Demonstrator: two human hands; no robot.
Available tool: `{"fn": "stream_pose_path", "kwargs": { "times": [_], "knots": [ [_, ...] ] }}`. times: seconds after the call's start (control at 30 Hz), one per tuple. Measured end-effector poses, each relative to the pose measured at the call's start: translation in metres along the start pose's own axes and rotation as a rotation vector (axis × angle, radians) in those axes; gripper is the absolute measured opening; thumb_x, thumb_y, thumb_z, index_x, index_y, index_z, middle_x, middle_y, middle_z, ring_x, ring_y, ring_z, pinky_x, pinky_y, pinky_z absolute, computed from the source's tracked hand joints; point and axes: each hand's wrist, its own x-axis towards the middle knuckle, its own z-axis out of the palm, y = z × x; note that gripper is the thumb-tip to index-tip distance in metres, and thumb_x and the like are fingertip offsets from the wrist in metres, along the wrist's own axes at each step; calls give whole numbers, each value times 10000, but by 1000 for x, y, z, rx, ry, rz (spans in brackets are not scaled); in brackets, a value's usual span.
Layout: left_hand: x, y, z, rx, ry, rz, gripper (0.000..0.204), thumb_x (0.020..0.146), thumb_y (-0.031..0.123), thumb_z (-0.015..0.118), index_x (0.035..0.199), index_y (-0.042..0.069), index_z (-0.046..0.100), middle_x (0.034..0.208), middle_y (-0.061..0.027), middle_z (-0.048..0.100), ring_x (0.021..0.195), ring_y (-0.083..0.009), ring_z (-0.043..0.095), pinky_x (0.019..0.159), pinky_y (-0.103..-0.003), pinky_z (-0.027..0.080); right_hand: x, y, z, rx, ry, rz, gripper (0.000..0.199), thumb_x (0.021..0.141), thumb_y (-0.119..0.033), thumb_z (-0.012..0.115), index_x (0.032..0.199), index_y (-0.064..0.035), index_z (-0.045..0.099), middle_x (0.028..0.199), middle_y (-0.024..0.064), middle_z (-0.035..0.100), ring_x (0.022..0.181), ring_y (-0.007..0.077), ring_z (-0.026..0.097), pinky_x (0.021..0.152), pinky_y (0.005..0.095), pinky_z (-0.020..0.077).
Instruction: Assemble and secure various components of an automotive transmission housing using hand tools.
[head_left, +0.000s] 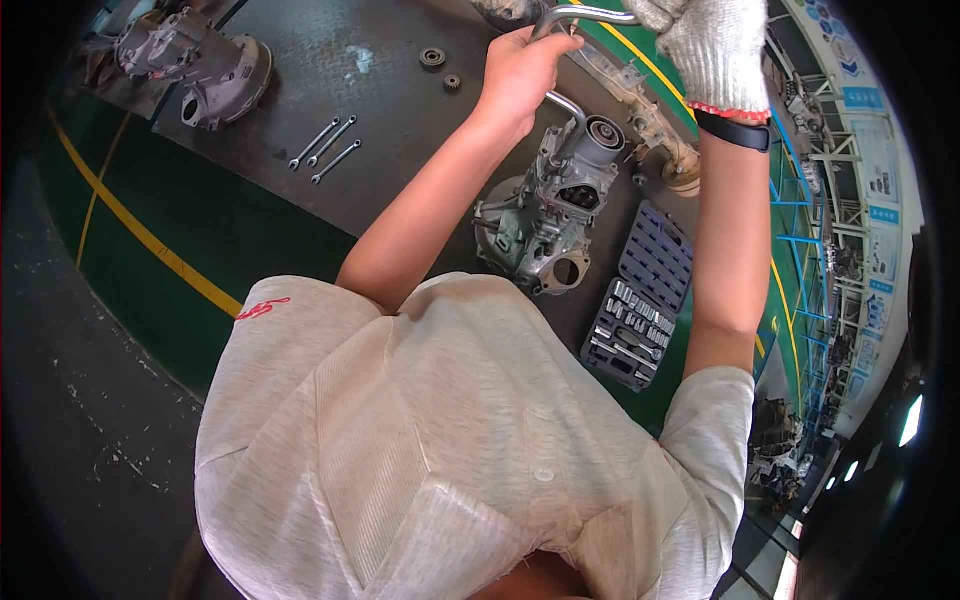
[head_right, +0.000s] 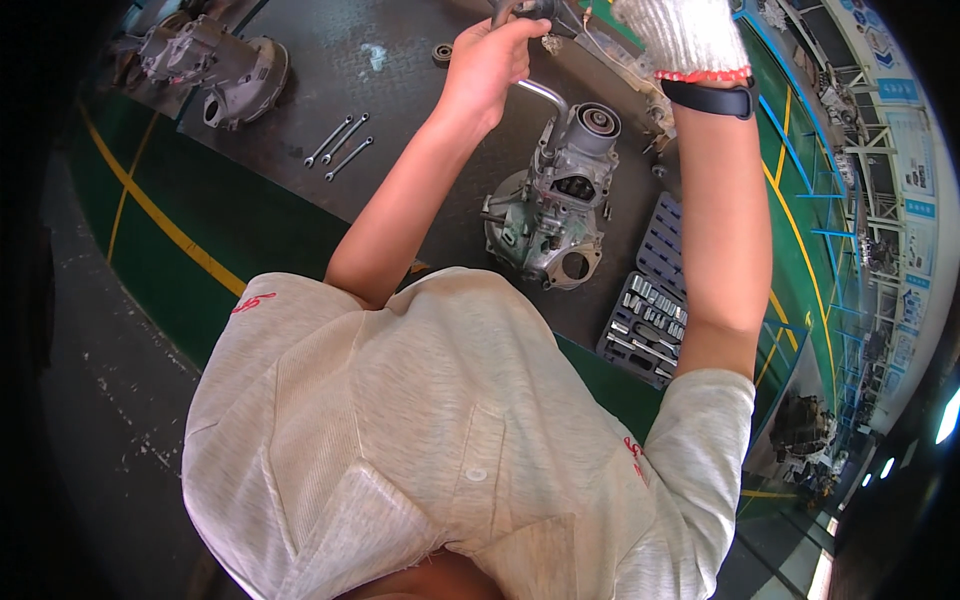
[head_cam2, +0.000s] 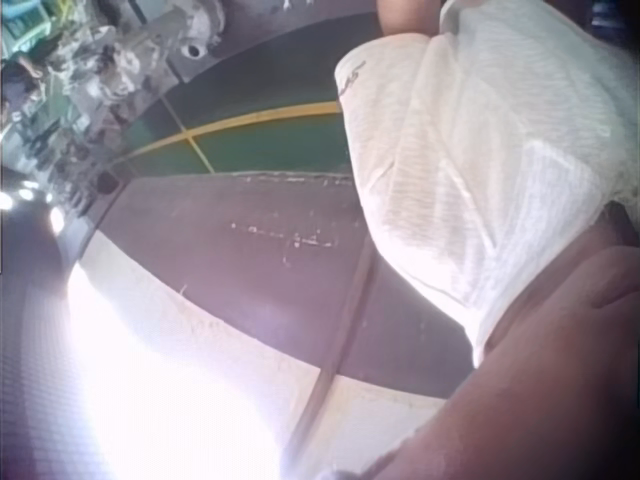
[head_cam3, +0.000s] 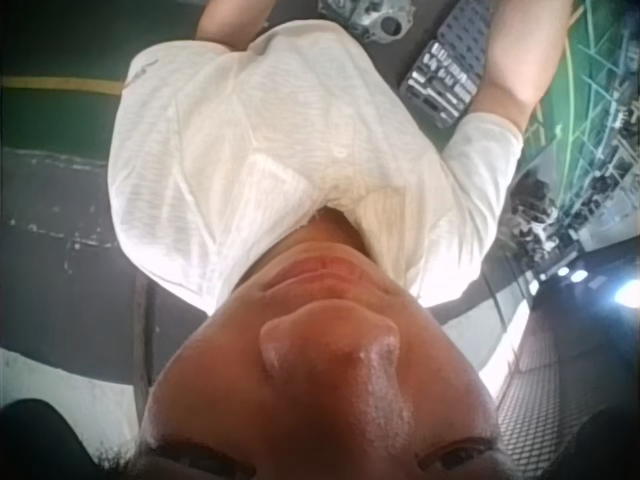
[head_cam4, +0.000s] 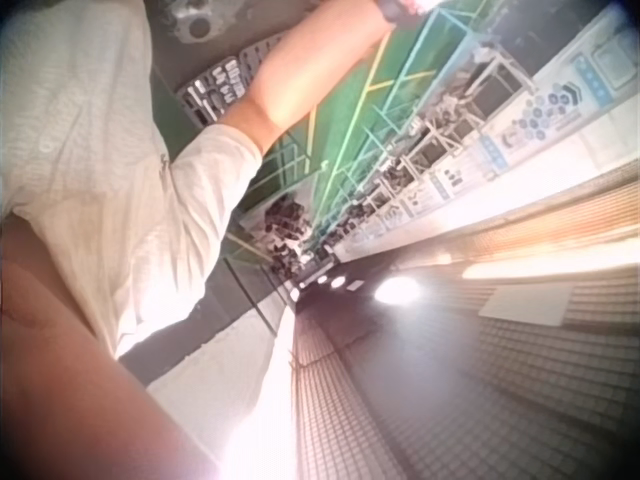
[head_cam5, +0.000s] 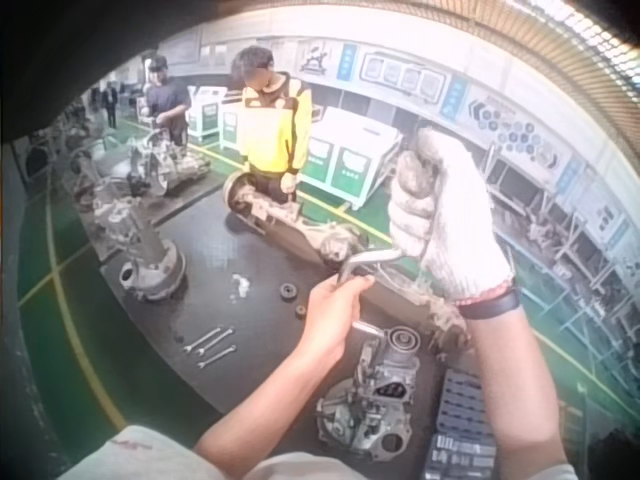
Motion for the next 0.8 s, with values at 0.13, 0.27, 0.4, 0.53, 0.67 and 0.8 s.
{"fn": "stream_pose_path", "kwargs": {
  "times": [0.13,0.27,0.4,0.53,0.67,0.8],
  "knots": [
    [17,-23,-10,53,9,24,150,860,163,737,868,14,726,599,41,504,502,-63,417,480,-277,304,-4,1,9,24,-33,32,493,1014,-498,478,637,-188,406,500,-66,293,372,93,274,351,253,213],
    [53,-28,1,117,-35,-158,115,938,150,671,859,66,673,635,39,555,537,-76,486,482,-235,341,1,6,10,12,-8,21,468,1011,-489,485,659,-187,419,506,-67,304,377,91,282,357,255,216],
    [95,-72,44,618,-56,125,467,877,397,680,1044,-36,736,886,-230,737,859,-331,733,795,-412,544,7,6,21,30,157,59,442,1010,-466,484,667,-192,426,507,-65,312,377,99,280,359,262,210],
    [80,-95,67,877,-429,430,484,917,439,608,1041,-8,746,916,-234,734,890,-376,719,816,-436,543,13,9,16,29,14,-12,436,1002,-469,492,667,-197,432,510,-62,320,381,106,278,369,266,204],
    [33,-66,80,710,-779,236,316,990,266,558,1002,-7,717,921,-194,715,881,-228,676,832,-374,521,24,11,1,12,89,23,434,993,-471,499,662,-198,434,519,-60,322,395,107,275,382,273,205],
    [5,-10,38,802,-1046,-70,361,1011,351,602,861,38,701,760,-48,669,686,-96,581,669,-278,462,35,7,-24,33,68,37,417,988,-454,497,667,-195,441,530,-60,324,401,107,285,384,279,224]
  ]
}}
